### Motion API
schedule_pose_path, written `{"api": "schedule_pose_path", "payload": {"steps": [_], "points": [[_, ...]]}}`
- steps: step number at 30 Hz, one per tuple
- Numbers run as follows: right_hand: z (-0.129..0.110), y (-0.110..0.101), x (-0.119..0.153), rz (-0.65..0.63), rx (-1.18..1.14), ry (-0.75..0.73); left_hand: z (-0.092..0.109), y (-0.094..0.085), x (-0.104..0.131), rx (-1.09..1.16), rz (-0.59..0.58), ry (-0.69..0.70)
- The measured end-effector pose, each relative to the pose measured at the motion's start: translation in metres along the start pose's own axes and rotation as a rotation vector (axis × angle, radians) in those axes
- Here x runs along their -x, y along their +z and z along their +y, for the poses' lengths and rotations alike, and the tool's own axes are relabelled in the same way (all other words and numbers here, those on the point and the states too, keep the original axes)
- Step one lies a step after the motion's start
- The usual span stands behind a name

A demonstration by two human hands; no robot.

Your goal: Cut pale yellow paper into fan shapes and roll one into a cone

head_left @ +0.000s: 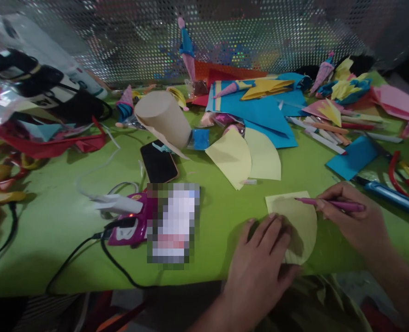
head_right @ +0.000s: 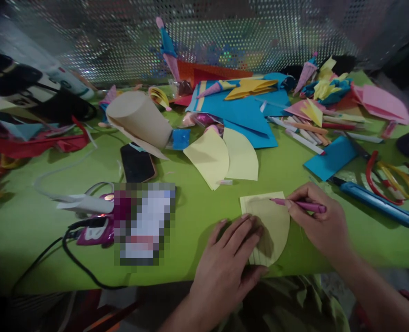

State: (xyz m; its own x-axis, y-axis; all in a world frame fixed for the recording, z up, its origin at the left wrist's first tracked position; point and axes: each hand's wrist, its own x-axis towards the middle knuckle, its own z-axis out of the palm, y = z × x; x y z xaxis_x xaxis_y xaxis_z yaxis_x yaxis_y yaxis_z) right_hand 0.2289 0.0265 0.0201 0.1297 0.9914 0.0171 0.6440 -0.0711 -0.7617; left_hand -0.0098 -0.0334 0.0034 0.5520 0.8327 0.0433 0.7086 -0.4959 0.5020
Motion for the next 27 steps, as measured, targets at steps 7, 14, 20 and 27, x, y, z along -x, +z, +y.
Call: {"api": "schedule_pose_path", "payload": {"steps": [7, 14, 20, 27], "points": [[0.009, -0.008, 0.003, 0.067, -0.022, 0.016, -0.002, 0.001, 0.000, -0.037, -0.013, 0.018], [0.016, -0.008, 0.008, 0.136, -0.041, 0.071, -0.002, 0.001, 0.000, -0.069, -0.004, 0.033], [0.018, -0.008, 0.008, 0.161, -0.044, 0.054, -0.002, 0.001, -0.001, -0.073, 0.006, 0.038], [0.004, -0.002, 0.012, 0.283, -0.161, -0.010, -0.002, 0.003, 0.000, -0.050, -0.009, 0.021]]}}
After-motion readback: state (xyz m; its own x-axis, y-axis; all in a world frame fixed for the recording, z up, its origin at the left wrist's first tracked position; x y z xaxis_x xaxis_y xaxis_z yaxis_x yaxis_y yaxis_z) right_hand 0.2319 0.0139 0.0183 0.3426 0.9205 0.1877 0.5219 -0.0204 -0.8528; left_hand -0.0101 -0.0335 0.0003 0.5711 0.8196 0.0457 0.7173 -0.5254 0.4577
